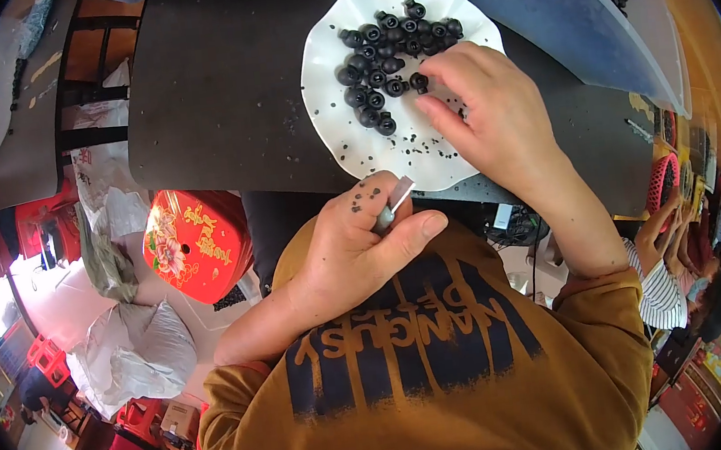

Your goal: The person trims small black plastic parts with a handheld trimming tool.

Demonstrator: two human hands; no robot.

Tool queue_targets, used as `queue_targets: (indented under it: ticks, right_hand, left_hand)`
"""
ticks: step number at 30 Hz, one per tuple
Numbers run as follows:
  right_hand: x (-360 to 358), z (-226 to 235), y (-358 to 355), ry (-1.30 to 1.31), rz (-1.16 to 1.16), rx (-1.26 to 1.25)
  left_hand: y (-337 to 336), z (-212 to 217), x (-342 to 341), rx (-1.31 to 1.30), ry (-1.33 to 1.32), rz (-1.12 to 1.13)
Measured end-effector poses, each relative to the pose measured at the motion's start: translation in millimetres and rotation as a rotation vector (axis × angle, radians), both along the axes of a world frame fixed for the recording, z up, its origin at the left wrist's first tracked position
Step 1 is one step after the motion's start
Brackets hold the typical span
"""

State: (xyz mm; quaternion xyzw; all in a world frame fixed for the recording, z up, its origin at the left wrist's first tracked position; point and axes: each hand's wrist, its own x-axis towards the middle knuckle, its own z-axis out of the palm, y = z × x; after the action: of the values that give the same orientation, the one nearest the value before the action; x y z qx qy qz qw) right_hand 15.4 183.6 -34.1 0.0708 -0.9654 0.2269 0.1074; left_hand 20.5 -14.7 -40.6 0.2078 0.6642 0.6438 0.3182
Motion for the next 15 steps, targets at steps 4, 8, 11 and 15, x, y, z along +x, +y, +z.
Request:
queue_targets:
  ticks: [4, 8, 11, 15]
  right_hand:
    - [-2.8, -9.4, 4.0, 0.031, 0.024, 0.056]
    - [-0.4, -6.6, 3.8, 0.057, 0.081, 0.037]
    - [15.7, 13.4, -4.8, -0.412, -0.054, -1.069]
    - [28.7, 31.3, -15.4, -0.592, -0.013, -1.6]
  left_hand:
    - [0.2, -4.2, 4.5, 0.008, 0.033, 0.002]
    - [-5.2, 1.8, 4.3, -0.028, -0.152, 0.059]
    - [-6.2, 0.5, 0.6, 0.012, -0.129, 0.107]
    - [-2.8, 9.9, -7.5, 0.069, -0.012, 0.133]
